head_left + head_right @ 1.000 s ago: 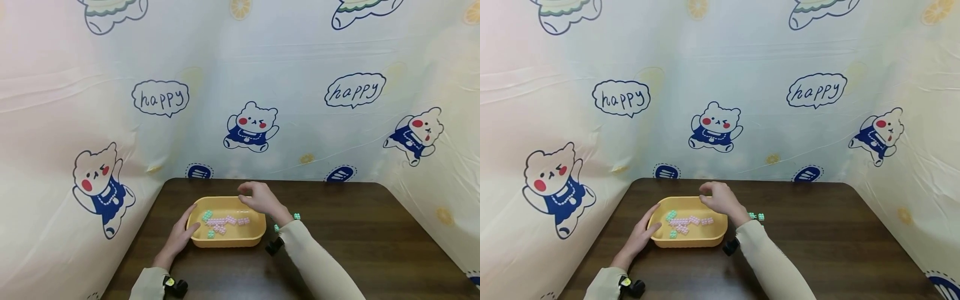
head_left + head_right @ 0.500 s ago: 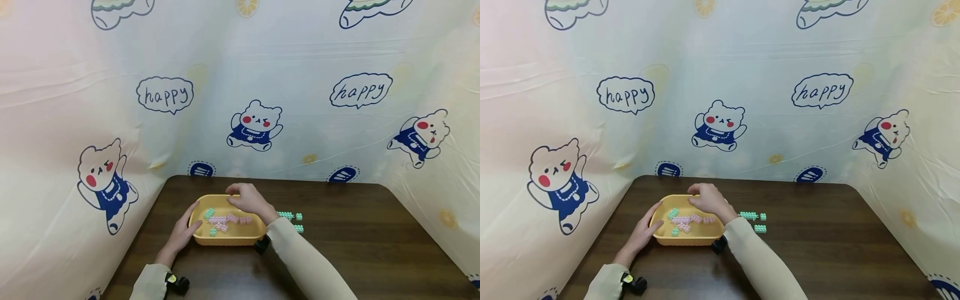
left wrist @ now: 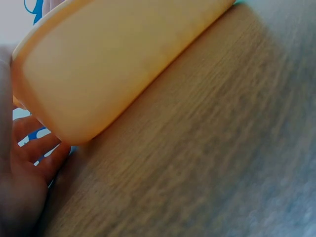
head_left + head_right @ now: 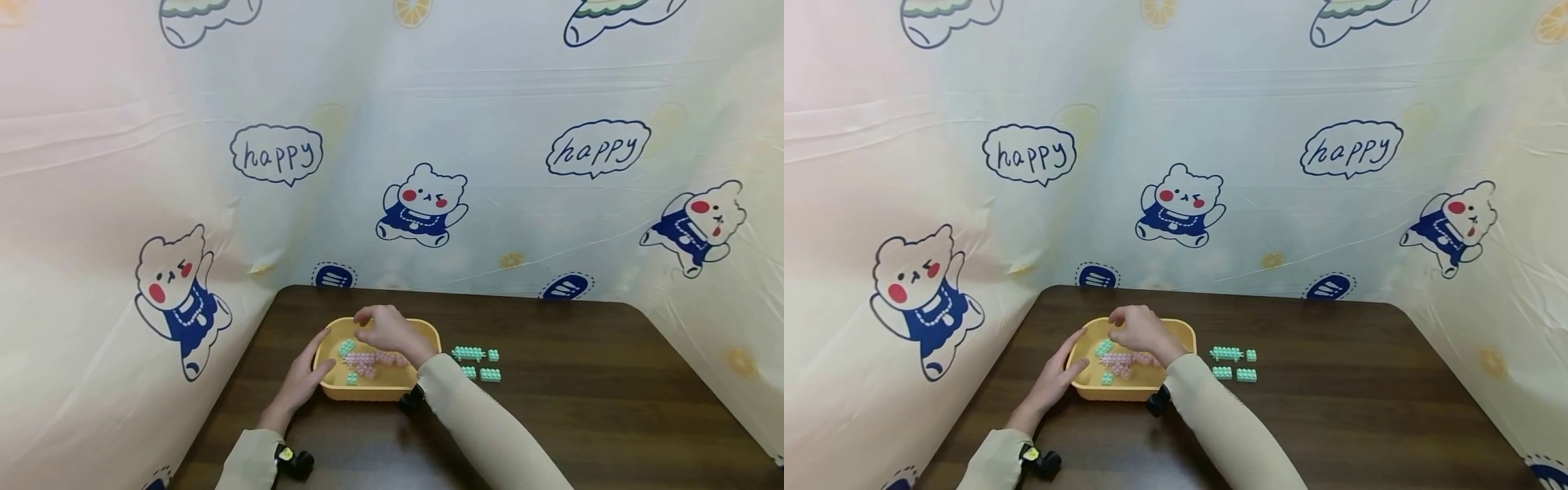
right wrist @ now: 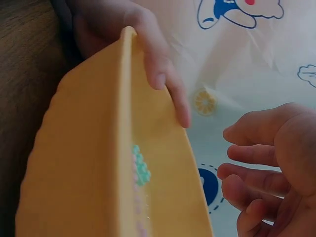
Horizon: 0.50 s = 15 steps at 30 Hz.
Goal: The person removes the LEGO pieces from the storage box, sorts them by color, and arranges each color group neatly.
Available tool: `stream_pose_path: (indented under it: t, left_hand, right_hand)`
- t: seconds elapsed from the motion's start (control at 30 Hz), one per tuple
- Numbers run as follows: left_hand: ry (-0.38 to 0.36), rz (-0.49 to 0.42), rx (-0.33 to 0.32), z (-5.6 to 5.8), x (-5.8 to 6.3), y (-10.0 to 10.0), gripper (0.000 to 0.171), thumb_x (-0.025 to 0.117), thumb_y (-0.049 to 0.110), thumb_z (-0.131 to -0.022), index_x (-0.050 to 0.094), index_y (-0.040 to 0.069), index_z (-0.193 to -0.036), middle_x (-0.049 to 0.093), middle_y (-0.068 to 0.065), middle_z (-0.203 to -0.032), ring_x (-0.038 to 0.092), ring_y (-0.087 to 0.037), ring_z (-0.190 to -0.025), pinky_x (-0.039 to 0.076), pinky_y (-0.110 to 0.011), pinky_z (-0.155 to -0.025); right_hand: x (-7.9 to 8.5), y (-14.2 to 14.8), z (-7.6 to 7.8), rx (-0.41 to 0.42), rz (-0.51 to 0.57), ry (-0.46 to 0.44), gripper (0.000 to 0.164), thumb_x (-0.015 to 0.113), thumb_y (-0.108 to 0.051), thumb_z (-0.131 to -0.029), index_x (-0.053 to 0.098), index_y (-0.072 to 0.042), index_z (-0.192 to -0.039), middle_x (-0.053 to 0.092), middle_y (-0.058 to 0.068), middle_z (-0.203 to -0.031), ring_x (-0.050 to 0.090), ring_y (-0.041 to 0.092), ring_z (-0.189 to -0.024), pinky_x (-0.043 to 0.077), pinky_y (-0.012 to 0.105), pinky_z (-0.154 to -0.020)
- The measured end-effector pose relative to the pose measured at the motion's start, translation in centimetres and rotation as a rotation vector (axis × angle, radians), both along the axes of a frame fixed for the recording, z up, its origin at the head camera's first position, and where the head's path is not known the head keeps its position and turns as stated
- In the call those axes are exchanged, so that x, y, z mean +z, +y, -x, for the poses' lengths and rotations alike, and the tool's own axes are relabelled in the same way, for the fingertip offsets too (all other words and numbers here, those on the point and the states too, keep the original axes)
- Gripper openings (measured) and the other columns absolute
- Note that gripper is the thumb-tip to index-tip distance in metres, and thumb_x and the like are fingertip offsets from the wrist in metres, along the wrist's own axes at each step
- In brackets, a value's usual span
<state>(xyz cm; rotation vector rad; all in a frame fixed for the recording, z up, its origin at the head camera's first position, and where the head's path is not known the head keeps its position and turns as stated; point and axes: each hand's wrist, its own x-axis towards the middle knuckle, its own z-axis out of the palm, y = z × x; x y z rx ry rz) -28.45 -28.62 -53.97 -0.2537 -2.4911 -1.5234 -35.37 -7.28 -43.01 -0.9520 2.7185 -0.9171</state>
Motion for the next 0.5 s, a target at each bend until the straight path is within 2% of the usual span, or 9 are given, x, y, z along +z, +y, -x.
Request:
stream_pose_path:
  t: [0.27, 0.5]
  left_hand:
    - [-0.010, 0.000, 0.011, 0.0, 0.1, 0.1, 0.063, 0.060, 0.022, -0.095, 0.033, 0.022, -0.152, 0.033, -0.010, -0.157, 0.033, -0.035, -0.142, 0.029, -0.059, -0.111]
    - [-0.015, 0.004, 0.008, 0.1, 0.1, 0.0, 0.062, 0.059, 0.021, -0.096, 0.033, 0.020, -0.152, 0.032, -0.011, -0.157, 0.032, -0.036, -0.142, 0.029, -0.059, -0.111]
  right_hand:
    - [-0.9, -0.9, -0.1, 0.006, -0.001, -0.040, 0.032, 0.067, -0.026, -0.091, 0.068, -0.014, -0.121, 0.068, -0.002, -0.109, 0.060, 0.015, -0.101, 0.051, 0.035, -0.091]
    - [-2.0, -1.6, 0.3, -0.007, -0.061, -0.043, 0.033, 0.068, -0.026, -0.091, 0.067, -0.015, -0.122, 0.067, -0.001, -0.110, 0.061, 0.014, -0.099, 0.051, 0.034, -0.090]
